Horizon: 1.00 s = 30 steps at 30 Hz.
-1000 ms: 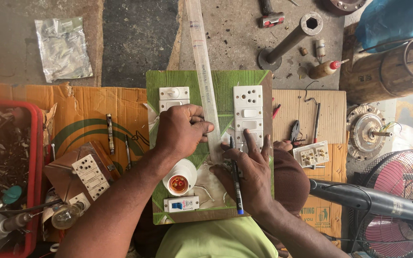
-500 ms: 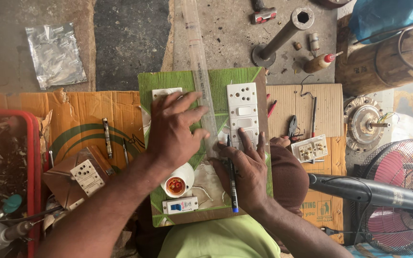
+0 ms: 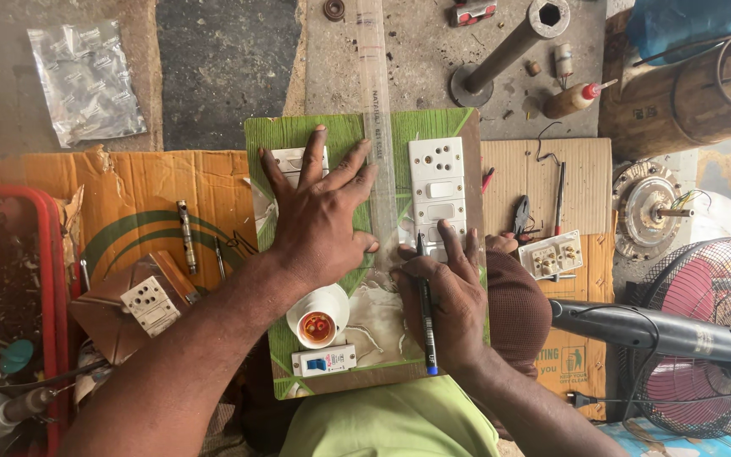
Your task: The person uses a ruler and a marker to measure and mark positions on white electrical switch plates and sockets arranged on a green board. They repeatedly align the ruler, draw lines, and adjust the components to ensure accurate placement.
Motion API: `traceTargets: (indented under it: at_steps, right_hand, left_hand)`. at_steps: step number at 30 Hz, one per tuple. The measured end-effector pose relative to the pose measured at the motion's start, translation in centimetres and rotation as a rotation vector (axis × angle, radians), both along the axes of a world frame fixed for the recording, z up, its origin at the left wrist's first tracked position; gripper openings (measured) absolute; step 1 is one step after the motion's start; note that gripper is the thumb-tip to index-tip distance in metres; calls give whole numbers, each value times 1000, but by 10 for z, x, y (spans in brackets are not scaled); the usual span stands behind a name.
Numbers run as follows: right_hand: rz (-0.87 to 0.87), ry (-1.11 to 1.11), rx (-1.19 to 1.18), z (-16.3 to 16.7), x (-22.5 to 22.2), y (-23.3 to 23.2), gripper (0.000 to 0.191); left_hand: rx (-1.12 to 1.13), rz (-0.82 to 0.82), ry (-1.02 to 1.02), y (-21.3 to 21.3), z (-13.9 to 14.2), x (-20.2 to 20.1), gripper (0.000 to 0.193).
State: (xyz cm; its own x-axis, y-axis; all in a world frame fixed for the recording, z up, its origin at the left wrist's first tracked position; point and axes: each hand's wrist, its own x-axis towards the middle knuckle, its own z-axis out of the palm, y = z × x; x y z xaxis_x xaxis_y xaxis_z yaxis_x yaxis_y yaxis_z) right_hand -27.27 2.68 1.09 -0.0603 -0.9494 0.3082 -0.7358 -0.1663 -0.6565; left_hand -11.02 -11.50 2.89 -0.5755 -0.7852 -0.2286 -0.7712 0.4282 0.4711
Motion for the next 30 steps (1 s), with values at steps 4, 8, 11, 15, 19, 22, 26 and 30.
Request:
traceTargets:
  at_steps: [4,8,11,15,19,22,26,30]
  right_hand:
    - [-13,3,2,2,2,0,18]
    - [-10,1,14,3,1,0,18]
    - [-2,2,19,3,0,1,19]
    - [-14,9,10,2,0,0,20]
    - [-19,-9,-1,1,1,0,20]
    - [-21,-12,2,1,0,0,19]
    - [-17,-16,10,1,-1,0,20]
    - [-11,-14,17,1,-1,0,20]
  left_hand:
    - [2,-6,3,0,3,0,92]
    - [3,-10,8,1,4,-1,93]
    - [12,-9,2,1,4,-1,95]
    - [14,-12,-1,1,5,-1,93]
    - [6,-30,-2,2,7,-1,98]
    - [0,-30,14,2,7,-2,105]
    - [-14,-47,7,3,6,-1,109]
    - [-14,-52,6,4,7,-1,114]
